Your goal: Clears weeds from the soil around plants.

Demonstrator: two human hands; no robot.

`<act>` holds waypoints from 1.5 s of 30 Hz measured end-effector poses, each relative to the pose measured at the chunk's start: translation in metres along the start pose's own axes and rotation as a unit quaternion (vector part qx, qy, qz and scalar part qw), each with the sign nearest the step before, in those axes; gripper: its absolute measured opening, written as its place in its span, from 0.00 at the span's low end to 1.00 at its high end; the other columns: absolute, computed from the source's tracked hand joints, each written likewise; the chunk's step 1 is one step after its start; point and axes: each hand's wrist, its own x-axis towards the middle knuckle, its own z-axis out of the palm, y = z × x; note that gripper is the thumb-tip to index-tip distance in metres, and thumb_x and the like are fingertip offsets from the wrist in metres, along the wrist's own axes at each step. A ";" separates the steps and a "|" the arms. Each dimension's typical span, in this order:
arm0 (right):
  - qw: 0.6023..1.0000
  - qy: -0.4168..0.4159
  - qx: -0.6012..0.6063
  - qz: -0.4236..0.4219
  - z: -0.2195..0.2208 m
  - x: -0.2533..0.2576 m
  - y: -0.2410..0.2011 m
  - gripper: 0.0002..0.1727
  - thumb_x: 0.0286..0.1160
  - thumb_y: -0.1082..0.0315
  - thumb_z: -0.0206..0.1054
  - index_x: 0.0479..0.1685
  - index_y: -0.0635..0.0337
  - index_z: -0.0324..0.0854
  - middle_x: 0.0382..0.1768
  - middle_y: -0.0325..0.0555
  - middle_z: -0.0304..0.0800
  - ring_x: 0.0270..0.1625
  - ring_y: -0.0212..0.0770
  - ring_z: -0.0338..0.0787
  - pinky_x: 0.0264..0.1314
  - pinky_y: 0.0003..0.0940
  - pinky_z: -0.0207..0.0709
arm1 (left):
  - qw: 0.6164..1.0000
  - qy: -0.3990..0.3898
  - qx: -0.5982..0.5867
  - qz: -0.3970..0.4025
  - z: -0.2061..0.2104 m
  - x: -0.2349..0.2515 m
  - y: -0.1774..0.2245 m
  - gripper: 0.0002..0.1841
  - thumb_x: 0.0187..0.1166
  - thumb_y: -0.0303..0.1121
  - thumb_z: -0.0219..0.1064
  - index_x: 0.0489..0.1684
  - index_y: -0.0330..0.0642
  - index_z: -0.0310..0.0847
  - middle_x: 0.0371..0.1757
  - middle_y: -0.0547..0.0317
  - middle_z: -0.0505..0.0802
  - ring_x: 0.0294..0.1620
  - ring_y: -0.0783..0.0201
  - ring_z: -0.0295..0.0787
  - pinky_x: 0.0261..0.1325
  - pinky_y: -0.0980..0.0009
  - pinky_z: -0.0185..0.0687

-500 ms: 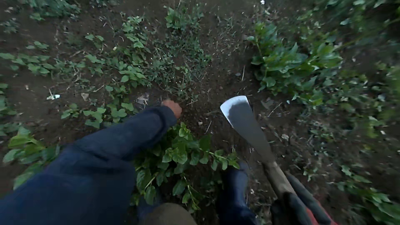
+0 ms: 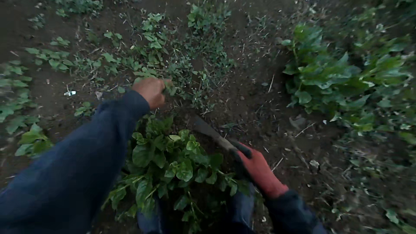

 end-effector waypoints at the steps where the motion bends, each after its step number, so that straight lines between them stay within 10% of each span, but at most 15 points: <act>1: 1.000 0.011 0.011 0.006 -0.013 -0.021 0.007 0.24 0.84 0.54 0.61 0.77 0.45 0.81 0.53 0.43 0.95 0.43 0.37 0.93 0.48 0.44 0.89 | 1.000 -0.014 0.010 0.012 0.006 -0.013 0.006 0.24 0.79 0.29 0.67 0.74 0.59 0.83 0.52 0.40 0.95 0.53 0.34 0.92 0.52 0.28 0.82; 5: 0.987 0.053 0.110 0.101 -0.050 -0.079 0.029 0.26 0.87 0.57 0.57 0.83 0.51 0.74 0.35 0.47 0.92 0.24 0.40 0.88 0.25 0.42 0.86 | 0.986 -0.114 0.043 0.116 0.036 -0.038 0.064 0.22 0.78 0.27 0.66 0.69 0.57 0.85 0.57 0.53 0.95 0.52 0.44 0.94 0.50 0.37 0.86; 9: 0.991 0.121 0.045 0.019 -0.003 0.007 0.023 0.23 0.87 0.60 0.59 0.78 0.54 0.80 0.63 0.54 0.91 0.61 0.49 0.92 0.68 0.55 0.81 | 0.985 -0.077 0.107 0.112 0.089 0.042 0.119 0.35 0.82 0.22 0.62 0.93 0.50 0.60 0.96 0.57 0.59 0.53 0.37 0.93 0.50 0.39 0.87; 11: 0.992 0.112 0.059 0.022 -0.006 -0.006 0.031 0.24 0.86 0.61 0.60 0.79 0.53 0.79 0.63 0.53 0.92 0.61 0.48 0.92 0.68 0.54 0.82 | 0.991 -0.047 0.121 0.021 0.107 0.087 0.115 0.44 0.80 0.21 0.64 0.98 0.53 0.46 0.99 0.53 0.49 0.54 0.34 0.92 0.52 0.38 0.86; 14: 0.986 0.066 0.140 0.056 -0.030 -0.042 0.053 0.25 0.86 0.61 0.59 0.81 0.54 0.77 0.45 0.51 0.94 0.34 0.42 0.92 0.36 0.46 0.89 | 0.987 -0.075 0.121 -0.075 0.105 0.104 0.105 0.32 0.87 0.28 0.58 0.92 0.41 0.53 0.77 0.30 0.79 0.56 0.29 0.90 0.55 0.35 0.85; 16: 0.991 0.060 0.114 0.040 -0.022 -0.009 0.045 0.24 0.86 0.58 0.59 0.79 0.49 0.79 0.51 0.47 0.95 0.43 0.40 0.94 0.47 0.46 0.88 | 0.986 -0.092 0.092 -0.106 0.104 0.101 0.099 0.20 0.89 0.34 0.57 0.76 0.39 0.70 0.59 0.33 0.91 0.58 0.31 0.91 0.56 0.34 0.83; 18: 0.996 0.075 0.057 -0.006 0.001 0.047 0.013 0.23 0.87 0.59 0.59 0.79 0.49 0.79 0.58 0.51 0.94 0.56 0.46 0.94 0.64 0.52 0.84 | 0.989 -0.091 0.057 -0.099 0.096 0.103 0.093 0.18 0.86 0.35 0.60 0.71 0.39 0.77 0.56 0.34 0.92 0.60 0.32 0.90 0.57 0.32 0.82; 23: 0.984 0.117 0.006 -0.137 -0.013 0.031 -0.004 0.23 0.84 0.61 0.63 0.75 0.57 0.82 0.58 0.53 0.94 0.54 0.46 0.96 0.60 0.50 0.87 | 0.969 0.106 -0.159 -0.155 0.000 0.074 0.019 0.25 0.93 0.44 0.53 0.79 0.34 0.74 0.65 0.29 0.88 0.67 0.33 0.86 0.71 0.31 0.76; 26: 0.994 0.072 0.067 -0.040 -0.064 -0.024 0.014 0.22 0.86 0.66 0.61 0.74 0.69 0.78 0.53 0.53 0.94 0.43 0.32 0.94 0.50 0.34 0.90 | 0.923 0.264 -0.211 -0.183 -0.046 0.011 -0.027 0.26 0.93 0.50 0.53 0.72 0.36 0.77 0.57 0.35 0.90 0.54 0.44 0.90 0.61 0.39 0.81; 29: 0.999 -0.002 0.033 0.007 -0.063 -0.004 0.024 0.25 0.86 0.59 0.60 0.78 0.58 0.78 0.54 0.51 0.93 0.42 0.38 0.93 0.47 0.44 0.88 | 0.910 0.309 -0.216 -0.175 -0.045 -0.024 -0.045 0.24 0.92 0.50 0.54 0.70 0.37 0.77 0.53 0.45 0.90 0.48 0.59 0.89 0.56 0.52 0.86; 32: 0.997 -0.026 -0.024 -0.069 -0.015 0.065 0.009 0.23 0.86 0.57 0.61 0.75 0.52 0.82 0.62 0.53 0.92 0.61 0.50 0.92 0.67 0.60 0.82 | 0.948 0.219 -0.193 -0.127 -0.016 -0.014 -0.024 0.21 0.90 0.45 0.61 0.68 0.36 0.81 0.56 0.41 0.93 0.54 0.52 0.93 0.64 0.45 0.86; 40: 0.997 -0.060 -0.016 -0.035 -0.052 0.018 0.011 0.24 0.85 0.59 0.61 0.79 0.53 0.79 0.55 0.51 0.93 0.41 0.40 0.93 0.46 0.47 0.88 | 0.982 -0.166 -0.021 -0.086 0.073 -0.015 0.015 0.20 0.83 0.37 0.65 0.70 0.39 0.81 0.53 0.38 0.93 0.53 0.37 0.92 0.55 0.34 0.84; 43: 0.992 -0.050 -0.050 -0.105 -0.001 0.055 -0.006 0.23 0.85 0.58 0.61 0.77 0.50 0.82 0.62 0.50 0.93 0.60 0.46 0.93 0.65 0.54 0.84 | 0.954 -0.290 0.014 -0.073 0.091 -0.057 0.030 0.29 0.84 0.36 0.63 0.88 0.50 0.68 0.81 0.35 0.76 0.68 0.30 0.83 0.64 0.28 0.77; 45: 0.986 -0.030 -0.066 -0.148 0.006 0.046 -0.017 0.23 0.83 0.62 0.63 0.75 0.55 0.82 0.61 0.54 0.93 0.60 0.50 0.94 0.65 0.56 0.84 | 0.954 -0.292 0.004 -0.065 0.087 -0.091 0.035 0.28 0.85 0.36 0.62 0.86 0.48 0.69 0.80 0.32 0.77 0.71 0.27 0.80 0.66 0.27 0.74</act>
